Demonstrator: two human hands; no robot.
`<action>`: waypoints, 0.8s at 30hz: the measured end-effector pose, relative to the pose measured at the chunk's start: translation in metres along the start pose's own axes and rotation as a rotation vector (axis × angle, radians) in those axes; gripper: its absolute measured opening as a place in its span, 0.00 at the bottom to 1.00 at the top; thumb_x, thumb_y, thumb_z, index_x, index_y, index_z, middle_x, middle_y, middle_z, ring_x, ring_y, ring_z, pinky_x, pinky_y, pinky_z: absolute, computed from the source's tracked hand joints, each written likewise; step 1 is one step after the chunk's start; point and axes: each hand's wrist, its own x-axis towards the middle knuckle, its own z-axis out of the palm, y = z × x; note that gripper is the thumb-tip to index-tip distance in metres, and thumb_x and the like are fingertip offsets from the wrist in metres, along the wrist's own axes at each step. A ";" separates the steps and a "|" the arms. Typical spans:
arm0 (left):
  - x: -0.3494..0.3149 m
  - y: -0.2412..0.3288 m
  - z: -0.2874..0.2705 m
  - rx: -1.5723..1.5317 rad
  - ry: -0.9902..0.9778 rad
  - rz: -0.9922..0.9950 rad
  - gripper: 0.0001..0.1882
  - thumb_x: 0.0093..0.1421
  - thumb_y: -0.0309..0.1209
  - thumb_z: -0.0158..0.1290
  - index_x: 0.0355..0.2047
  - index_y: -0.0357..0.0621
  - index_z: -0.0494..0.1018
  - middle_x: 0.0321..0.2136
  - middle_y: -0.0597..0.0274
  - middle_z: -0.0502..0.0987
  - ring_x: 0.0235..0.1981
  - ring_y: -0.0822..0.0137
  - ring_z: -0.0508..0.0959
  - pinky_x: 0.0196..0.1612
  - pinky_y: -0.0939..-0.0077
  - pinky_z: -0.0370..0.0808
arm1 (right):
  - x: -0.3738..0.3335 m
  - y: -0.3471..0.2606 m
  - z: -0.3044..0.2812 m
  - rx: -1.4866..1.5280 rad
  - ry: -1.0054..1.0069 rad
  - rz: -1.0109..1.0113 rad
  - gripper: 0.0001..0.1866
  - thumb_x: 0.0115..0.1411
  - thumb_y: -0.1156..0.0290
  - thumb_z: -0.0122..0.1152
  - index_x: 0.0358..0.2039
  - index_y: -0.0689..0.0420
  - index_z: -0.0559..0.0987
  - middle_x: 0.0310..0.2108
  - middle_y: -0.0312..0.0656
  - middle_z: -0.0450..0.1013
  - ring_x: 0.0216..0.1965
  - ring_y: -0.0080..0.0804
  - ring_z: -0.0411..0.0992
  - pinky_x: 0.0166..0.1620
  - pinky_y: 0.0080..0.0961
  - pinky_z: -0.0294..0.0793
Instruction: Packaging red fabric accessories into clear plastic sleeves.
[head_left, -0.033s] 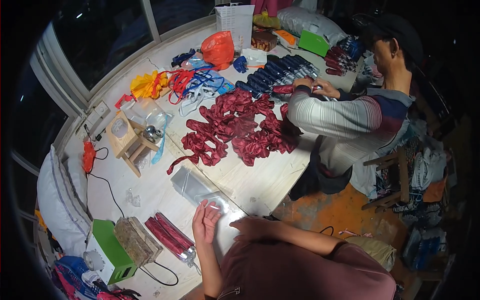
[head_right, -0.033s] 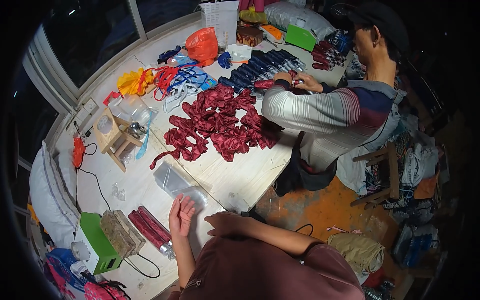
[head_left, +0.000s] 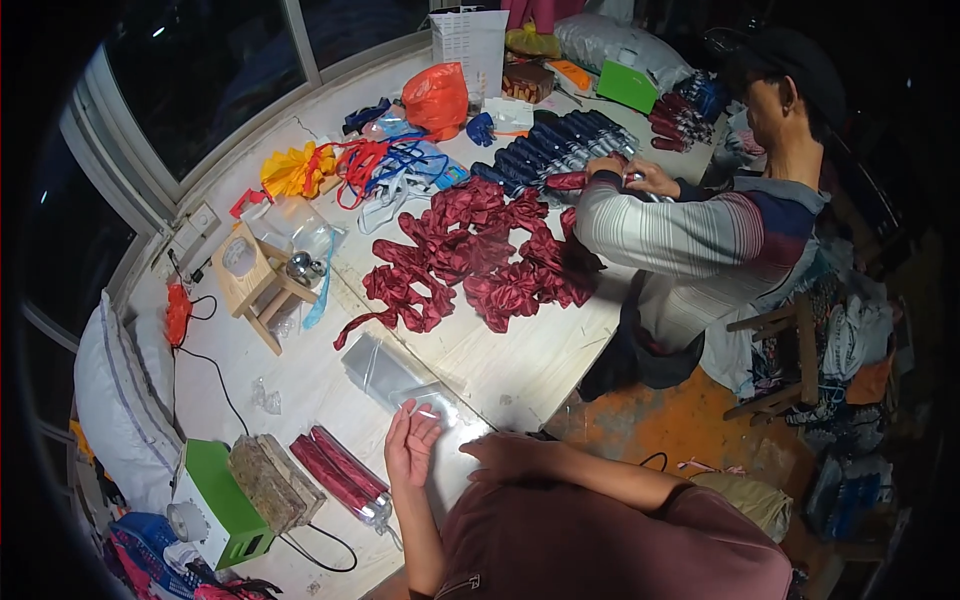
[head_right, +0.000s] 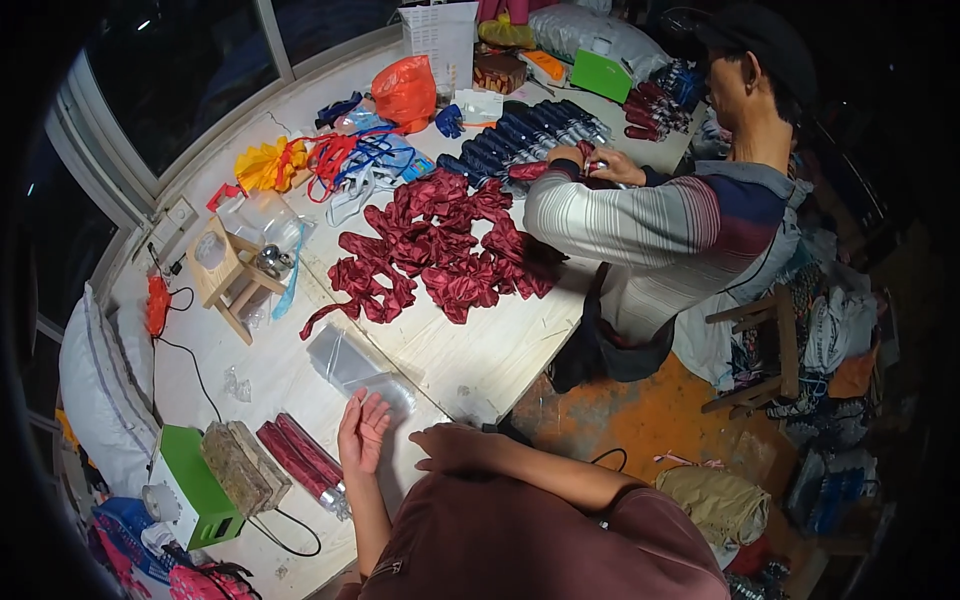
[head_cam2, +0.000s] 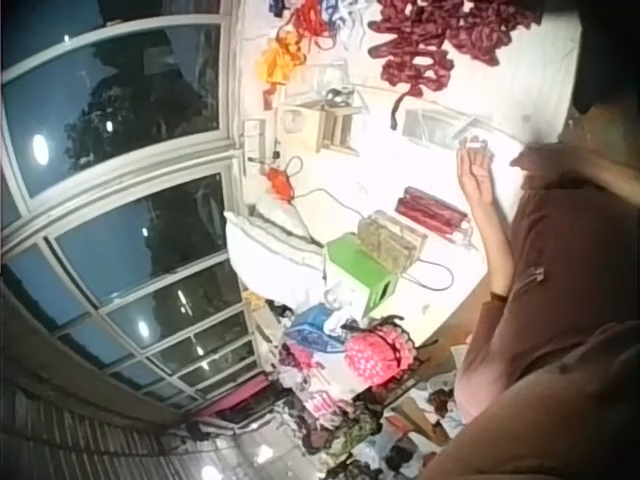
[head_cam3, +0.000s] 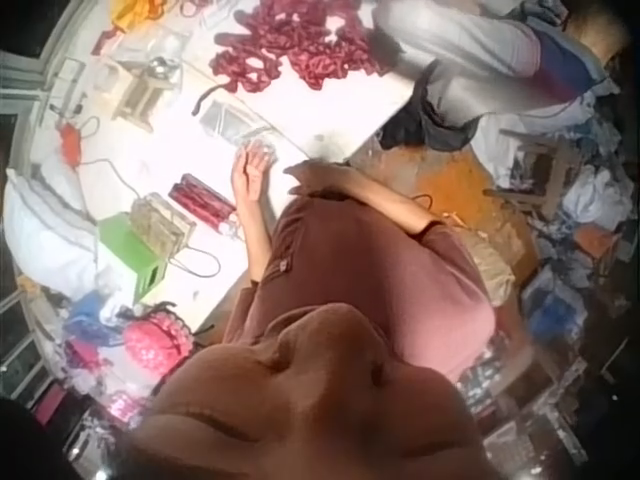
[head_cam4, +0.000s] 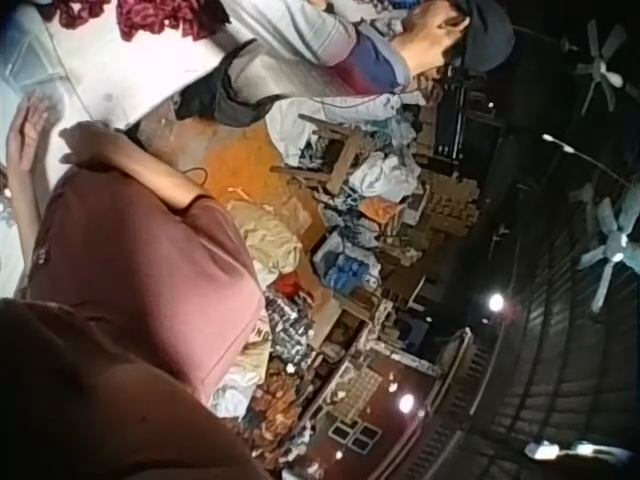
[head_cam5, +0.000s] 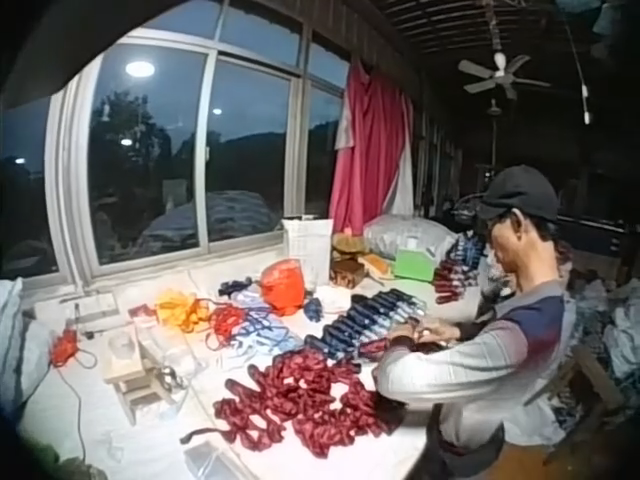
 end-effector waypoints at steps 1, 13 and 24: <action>0.000 0.000 0.000 0.006 0.006 0.001 0.15 0.71 0.28 0.43 0.55 0.32 0.65 0.42 0.45 0.80 0.37 0.57 0.84 0.42 0.70 0.83 | 0.000 0.000 -0.001 -0.010 0.004 0.005 0.24 0.61 0.56 0.58 0.48 0.63 0.71 0.41 0.56 0.77 0.43 0.55 0.75 0.48 0.47 0.72; -0.004 0.005 -0.002 0.045 0.024 0.046 0.16 0.71 0.28 0.43 0.56 0.31 0.64 0.44 0.44 0.79 0.41 0.56 0.83 0.44 0.68 0.83 | 0.004 -0.017 -0.019 -0.024 -0.138 0.026 0.30 0.61 0.55 0.56 0.55 0.66 0.69 0.48 0.59 0.74 0.48 0.56 0.72 0.52 0.46 0.70; 0.000 0.001 -0.036 0.032 0.105 0.049 0.18 0.70 0.27 0.44 0.58 0.34 0.65 0.46 0.48 0.78 0.38 0.57 0.83 0.44 0.70 0.82 | -0.007 0.014 -0.033 -0.040 0.080 0.151 0.25 0.61 0.54 0.58 0.47 0.64 0.74 0.44 0.56 0.77 0.44 0.55 0.76 0.47 0.46 0.73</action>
